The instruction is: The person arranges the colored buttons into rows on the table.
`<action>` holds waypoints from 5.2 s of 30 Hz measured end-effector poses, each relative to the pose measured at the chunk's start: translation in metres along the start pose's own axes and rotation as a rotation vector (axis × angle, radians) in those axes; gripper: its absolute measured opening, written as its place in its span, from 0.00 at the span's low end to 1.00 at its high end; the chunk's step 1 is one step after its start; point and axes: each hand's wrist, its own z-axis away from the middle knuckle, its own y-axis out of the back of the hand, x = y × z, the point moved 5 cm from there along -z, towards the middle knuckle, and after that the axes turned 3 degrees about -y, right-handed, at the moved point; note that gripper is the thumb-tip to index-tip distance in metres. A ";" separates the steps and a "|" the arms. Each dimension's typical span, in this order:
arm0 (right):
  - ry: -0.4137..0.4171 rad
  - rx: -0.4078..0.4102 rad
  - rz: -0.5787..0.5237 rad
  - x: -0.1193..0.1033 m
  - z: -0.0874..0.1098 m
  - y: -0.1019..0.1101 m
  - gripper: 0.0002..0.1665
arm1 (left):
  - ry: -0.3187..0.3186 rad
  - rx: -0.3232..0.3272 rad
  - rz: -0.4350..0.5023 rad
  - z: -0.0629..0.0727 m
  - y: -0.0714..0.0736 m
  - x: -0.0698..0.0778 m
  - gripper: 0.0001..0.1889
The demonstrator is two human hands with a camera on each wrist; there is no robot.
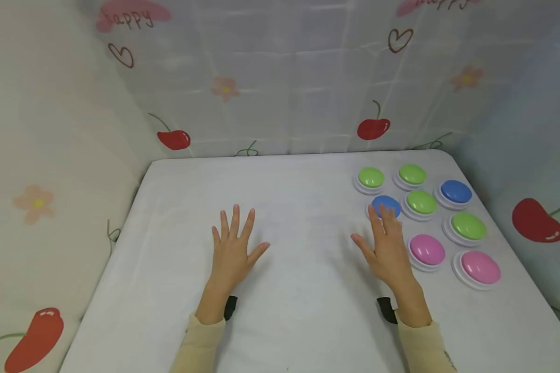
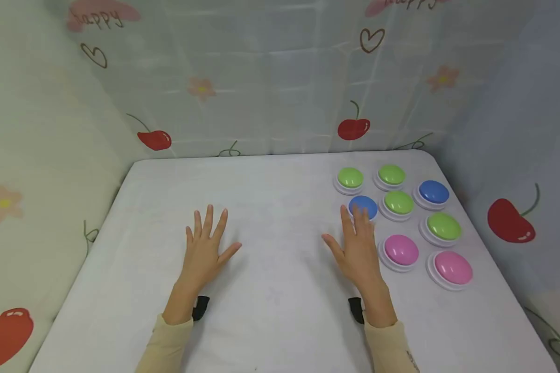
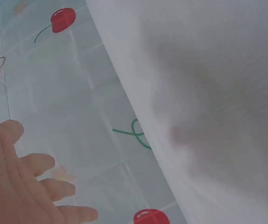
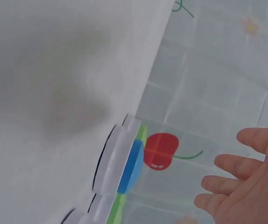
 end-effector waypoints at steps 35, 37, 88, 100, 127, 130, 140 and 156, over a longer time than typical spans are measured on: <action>-0.842 -0.096 -0.371 0.145 0.057 0.049 0.49 | -0.205 -0.285 0.903 -0.031 -0.048 0.137 0.37; -0.826 -0.111 -0.361 0.148 0.057 0.047 0.49 | -0.192 -0.288 0.929 -0.030 -0.050 0.136 0.37; -0.078 -0.199 -0.570 -0.045 -0.060 -0.026 0.42 | -0.006 -0.090 1.049 -0.083 -0.015 0.054 0.33; -0.061 -0.284 -0.649 -0.080 -0.086 -0.061 0.42 | 0.073 -0.066 1.106 -0.087 -0.007 0.016 0.29; 0.027 -0.491 -0.641 -0.160 -0.162 -0.181 0.41 | 0.265 -0.113 0.842 -0.103 0.008 -0.120 0.33; 0.012 -0.504 -0.646 -0.165 -0.166 -0.192 0.42 | 0.277 -0.121 0.829 -0.104 0.007 -0.132 0.34; -0.063 -0.528 -0.624 -0.170 -0.168 -0.220 0.42 | 0.369 -0.183 0.836 -0.104 -0.009 -0.157 0.34; -0.156 -0.550 -0.580 -0.166 -0.162 -0.235 0.42 | 0.403 -0.227 0.795 -0.105 -0.023 -0.163 0.34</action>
